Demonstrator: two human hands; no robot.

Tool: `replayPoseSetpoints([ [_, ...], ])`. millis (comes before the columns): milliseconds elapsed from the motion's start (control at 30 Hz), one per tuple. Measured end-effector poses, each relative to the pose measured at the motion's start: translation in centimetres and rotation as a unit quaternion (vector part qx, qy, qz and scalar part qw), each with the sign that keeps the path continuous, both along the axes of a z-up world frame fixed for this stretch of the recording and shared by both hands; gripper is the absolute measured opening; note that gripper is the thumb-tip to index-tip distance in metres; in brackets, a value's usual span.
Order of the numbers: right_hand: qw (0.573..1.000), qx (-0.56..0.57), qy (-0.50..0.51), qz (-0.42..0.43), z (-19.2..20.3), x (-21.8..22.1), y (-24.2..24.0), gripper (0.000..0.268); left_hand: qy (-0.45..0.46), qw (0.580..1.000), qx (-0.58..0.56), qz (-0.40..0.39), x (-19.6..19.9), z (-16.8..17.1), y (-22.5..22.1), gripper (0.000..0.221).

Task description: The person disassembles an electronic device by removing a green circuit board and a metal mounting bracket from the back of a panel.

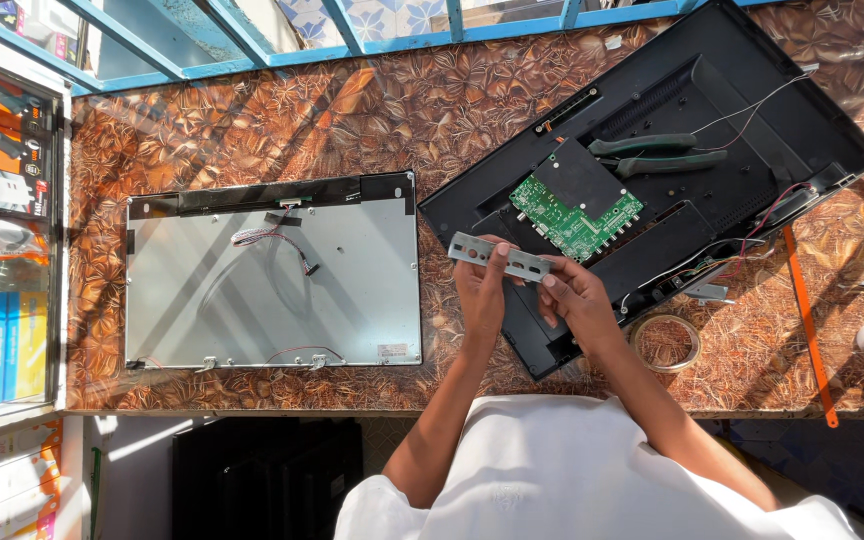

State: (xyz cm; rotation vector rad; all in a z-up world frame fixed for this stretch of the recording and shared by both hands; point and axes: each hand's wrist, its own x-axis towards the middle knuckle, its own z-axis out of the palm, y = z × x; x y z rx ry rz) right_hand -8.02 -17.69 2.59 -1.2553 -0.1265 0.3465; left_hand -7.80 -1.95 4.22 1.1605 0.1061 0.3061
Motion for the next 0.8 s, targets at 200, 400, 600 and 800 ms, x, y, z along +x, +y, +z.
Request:
replayPoseSetpoints([
  [200, 0.993, 0.067, 0.09, -0.035, 1.2, -0.3, -0.5, 0.028, -0.018, 0.998, 0.041, 0.04, -0.8, 3.0, 0.1, 0.019],
  [400, 0.999, 0.012, 0.047, -0.011, 4.0, -0.4, -0.9, 0.022, -0.064, 0.996, 0.034, 0.052, -1.2, 6.0, -0.2, 0.012],
  [600, 1.0, -0.007, -0.016, -0.01, 5.7, -0.8, -1.1, 0.024, -0.085, 0.994, 0.025, 0.057, -1.4, 7.7, -0.8, 0.012],
  [800, 0.999, 0.029, -0.026, -0.019, 8.5, -2.2, -0.8, 0.024, -0.074, 0.994, 0.009, 0.08, -1.5, 10.0, -0.9, 0.014],
])
